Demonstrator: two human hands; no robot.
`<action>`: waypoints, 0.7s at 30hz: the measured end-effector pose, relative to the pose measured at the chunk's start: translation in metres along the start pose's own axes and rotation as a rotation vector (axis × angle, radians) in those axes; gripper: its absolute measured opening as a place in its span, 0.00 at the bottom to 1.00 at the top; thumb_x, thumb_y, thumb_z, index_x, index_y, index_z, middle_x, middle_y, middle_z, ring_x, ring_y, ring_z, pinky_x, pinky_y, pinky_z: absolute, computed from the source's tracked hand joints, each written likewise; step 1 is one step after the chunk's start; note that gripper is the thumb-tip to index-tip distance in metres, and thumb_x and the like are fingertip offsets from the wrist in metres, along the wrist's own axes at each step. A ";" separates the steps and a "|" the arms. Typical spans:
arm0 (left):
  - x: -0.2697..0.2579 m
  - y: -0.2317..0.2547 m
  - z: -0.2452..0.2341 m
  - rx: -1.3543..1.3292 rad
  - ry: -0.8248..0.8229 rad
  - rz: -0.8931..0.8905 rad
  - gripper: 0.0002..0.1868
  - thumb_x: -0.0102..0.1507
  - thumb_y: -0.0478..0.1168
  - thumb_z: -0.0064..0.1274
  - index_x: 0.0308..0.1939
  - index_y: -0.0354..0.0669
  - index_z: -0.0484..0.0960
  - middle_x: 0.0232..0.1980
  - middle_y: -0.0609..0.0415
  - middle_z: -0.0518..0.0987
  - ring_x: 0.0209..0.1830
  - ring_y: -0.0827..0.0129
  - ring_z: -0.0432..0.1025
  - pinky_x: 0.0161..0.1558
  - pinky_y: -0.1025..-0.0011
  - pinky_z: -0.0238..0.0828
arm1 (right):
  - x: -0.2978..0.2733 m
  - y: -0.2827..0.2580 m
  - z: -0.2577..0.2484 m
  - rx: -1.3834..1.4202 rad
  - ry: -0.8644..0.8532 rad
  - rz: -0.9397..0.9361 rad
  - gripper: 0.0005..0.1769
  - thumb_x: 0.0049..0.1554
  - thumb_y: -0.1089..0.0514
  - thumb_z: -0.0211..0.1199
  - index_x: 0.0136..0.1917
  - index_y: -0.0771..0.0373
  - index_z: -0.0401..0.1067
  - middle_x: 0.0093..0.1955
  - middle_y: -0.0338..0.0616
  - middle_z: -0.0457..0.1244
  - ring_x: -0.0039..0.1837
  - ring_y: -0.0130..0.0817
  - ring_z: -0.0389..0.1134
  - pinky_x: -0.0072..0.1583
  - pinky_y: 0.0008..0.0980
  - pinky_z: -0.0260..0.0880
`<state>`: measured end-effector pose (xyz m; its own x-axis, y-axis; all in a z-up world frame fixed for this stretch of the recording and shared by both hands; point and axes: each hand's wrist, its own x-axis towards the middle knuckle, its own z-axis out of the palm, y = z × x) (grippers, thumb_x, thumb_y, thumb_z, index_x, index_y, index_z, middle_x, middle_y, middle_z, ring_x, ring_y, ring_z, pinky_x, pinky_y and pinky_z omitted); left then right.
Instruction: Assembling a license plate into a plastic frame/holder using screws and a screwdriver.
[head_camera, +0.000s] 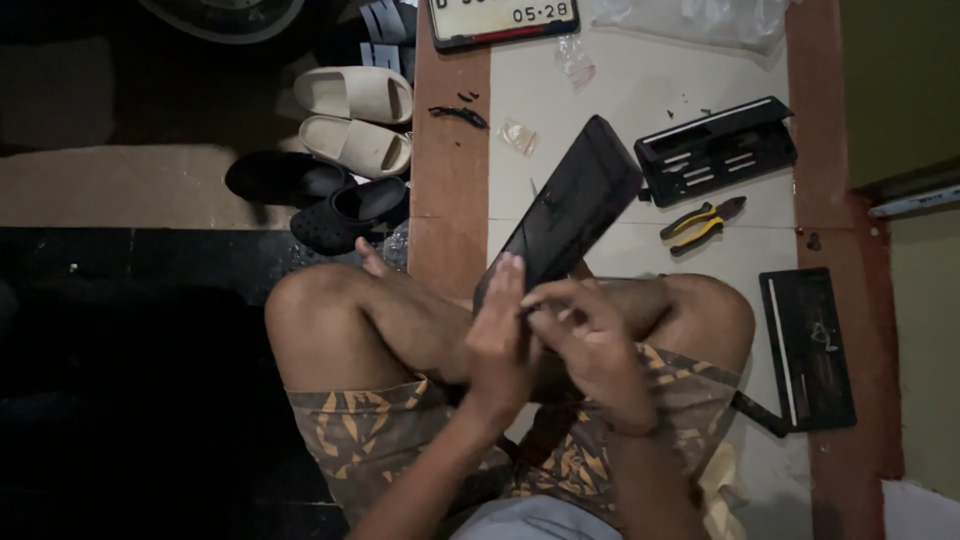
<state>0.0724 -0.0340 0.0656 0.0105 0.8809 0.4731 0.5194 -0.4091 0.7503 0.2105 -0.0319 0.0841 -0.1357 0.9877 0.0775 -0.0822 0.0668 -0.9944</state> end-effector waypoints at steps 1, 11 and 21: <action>-0.004 0.000 0.006 -0.001 -0.001 -0.004 0.36 0.59 0.26 0.54 0.73 0.27 0.64 0.72 0.29 0.70 0.76 0.41 0.64 0.73 0.54 0.63 | 0.003 -0.003 0.005 -0.001 0.000 0.004 0.10 0.65 0.62 0.64 0.59 0.63 0.75 0.52 0.37 0.62 0.51 0.20 0.61 0.53 0.20 0.62; -0.032 -0.044 -0.006 -0.123 -0.265 0.013 0.28 0.62 0.39 0.65 0.63 0.35 0.72 0.72 0.34 0.70 0.76 0.46 0.62 0.76 0.50 0.52 | 0.052 -0.047 -0.006 -0.658 0.016 -0.193 0.12 0.57 0.61 0.69 0.55 0.66 0.79 0.50 0.49 0.68 0.48 0.39 0.73 0.49 0.34 0.72; 0.054 -0.035 -0.134 -0.112 -0.059 0.003 0.41 0.55 0.45 0.71 0.67 0.35 0.68 0.68 0.43 0.72 0.77 0.48 0.60 0.81 0.48 0.41 | 0.079 -0.059 0.008 -0.808 -0.631 -0.270 0.11 0.55 0.57 0.67 0.51 0.63 0.79 0.58 0.51 0.69 0.52 0.49 0.72 0.52 0.41 0.72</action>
<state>-0.0595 -0.0044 0.1270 0.0636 0.8908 0.4499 0.4210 -0.4327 0.7972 0.1965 0.0410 0.1493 -0.7181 0.6893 0.0956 0.4632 0.5760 -0.6736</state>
